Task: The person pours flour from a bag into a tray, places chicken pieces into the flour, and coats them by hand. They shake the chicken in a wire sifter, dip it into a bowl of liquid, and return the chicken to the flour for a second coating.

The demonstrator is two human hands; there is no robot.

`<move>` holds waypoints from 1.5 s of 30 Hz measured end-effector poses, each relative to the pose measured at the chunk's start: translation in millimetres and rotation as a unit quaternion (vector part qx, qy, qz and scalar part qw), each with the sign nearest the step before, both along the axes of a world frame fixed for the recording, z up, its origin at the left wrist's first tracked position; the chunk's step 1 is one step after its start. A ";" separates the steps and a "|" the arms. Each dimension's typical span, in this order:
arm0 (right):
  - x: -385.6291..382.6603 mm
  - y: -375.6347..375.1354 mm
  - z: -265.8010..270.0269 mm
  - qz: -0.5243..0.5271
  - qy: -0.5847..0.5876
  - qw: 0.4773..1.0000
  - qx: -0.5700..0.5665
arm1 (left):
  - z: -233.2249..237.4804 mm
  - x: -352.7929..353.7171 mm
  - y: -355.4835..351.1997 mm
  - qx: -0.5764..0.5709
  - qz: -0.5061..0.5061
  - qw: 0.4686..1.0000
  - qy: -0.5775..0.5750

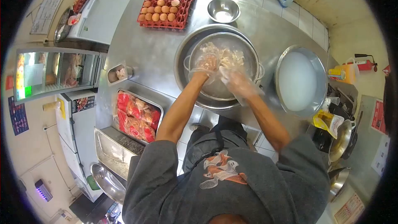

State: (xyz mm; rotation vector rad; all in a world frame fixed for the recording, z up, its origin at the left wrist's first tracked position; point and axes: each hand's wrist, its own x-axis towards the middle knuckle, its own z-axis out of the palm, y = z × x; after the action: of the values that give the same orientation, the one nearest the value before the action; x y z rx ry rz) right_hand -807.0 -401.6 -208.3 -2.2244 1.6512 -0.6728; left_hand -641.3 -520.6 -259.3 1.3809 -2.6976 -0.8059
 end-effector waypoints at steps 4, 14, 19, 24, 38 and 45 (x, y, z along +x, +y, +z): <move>-38.2 27.1 104.4 -0.222 -0.052 0.965 0.132 | -37.2 9.7 9.2 -0.103 -0.007 0.990 0.096; -84.7 24.4 55.7 -0.417 -0.100 0.896 0.114 | 82.0 49.4 21.1 -0.082 0.230 0.969 -0.041; -76.9 38.4 12.2 -0.487 -0.089 0.868 0.033 | 50.9 70.6 19.4 -0.169 0.218 0.961 0.017; -77.4 23.6 -35.2 -0.492 -0.201 0.844 0.076 | 26.4 73.4 5.5 0.111 0.287 0.894 0.325; -72.3 25.5 -9.9 -0.516 -0.139 0.844 0.045 | 41.4 129.9 -34.9 0.176 0.353 0.850 0.348; -80.2 44.4 43.6 -0.515 -0.314 0.794 0.072 | 143.9 130.8 11.5 0.176 0.209 0.874 0.400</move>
State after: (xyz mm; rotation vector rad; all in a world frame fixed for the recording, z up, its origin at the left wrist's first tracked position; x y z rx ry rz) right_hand -887.2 -357.2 -164.7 -0.6441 2.2678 -1.2673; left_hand -510.6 -509.1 -115.4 1.2146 -1.6102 -1.4482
